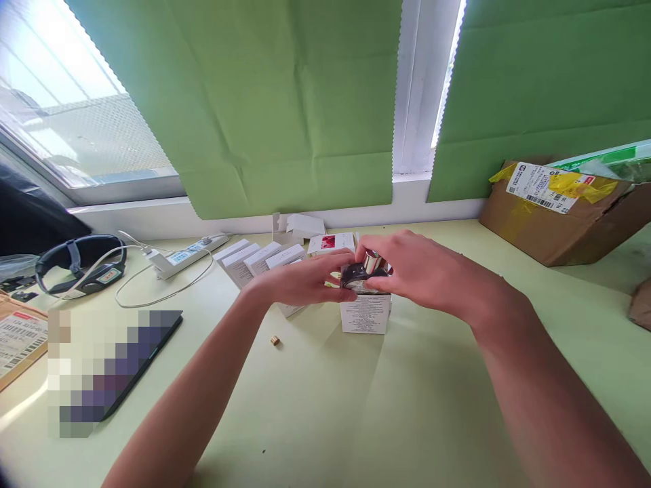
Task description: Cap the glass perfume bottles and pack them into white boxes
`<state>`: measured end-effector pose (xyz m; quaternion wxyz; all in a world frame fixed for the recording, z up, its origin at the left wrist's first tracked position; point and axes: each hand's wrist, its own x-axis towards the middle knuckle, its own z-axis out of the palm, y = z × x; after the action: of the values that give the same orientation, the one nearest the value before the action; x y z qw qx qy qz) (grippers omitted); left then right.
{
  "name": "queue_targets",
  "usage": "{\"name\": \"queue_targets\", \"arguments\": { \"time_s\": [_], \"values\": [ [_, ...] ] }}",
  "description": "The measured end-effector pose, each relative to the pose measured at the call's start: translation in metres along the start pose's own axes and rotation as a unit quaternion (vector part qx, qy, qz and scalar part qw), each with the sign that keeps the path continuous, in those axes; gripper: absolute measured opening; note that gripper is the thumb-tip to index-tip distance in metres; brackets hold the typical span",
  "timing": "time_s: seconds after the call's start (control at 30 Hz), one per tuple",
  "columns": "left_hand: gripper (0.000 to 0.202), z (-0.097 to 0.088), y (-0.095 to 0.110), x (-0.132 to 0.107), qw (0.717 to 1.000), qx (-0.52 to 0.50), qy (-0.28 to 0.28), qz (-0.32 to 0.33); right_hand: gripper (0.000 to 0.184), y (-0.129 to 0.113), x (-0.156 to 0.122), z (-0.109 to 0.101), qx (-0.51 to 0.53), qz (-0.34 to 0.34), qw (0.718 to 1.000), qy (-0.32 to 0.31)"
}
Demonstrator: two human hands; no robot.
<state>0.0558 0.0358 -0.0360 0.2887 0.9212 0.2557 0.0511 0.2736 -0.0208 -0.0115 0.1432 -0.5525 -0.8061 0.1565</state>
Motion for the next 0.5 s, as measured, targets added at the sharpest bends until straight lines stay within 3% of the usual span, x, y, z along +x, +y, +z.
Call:
{"name": "queue_targets", "arguments": {
  "time_s": [0.5],
  "values": [
    [0.027,0.001,-0.0016,-0.0002,1.0,0.029,0.006,0.004,0.027,0.0009,0.0031,0.0048,0.018,0.017,0.999,-0.022]
  ]
}}
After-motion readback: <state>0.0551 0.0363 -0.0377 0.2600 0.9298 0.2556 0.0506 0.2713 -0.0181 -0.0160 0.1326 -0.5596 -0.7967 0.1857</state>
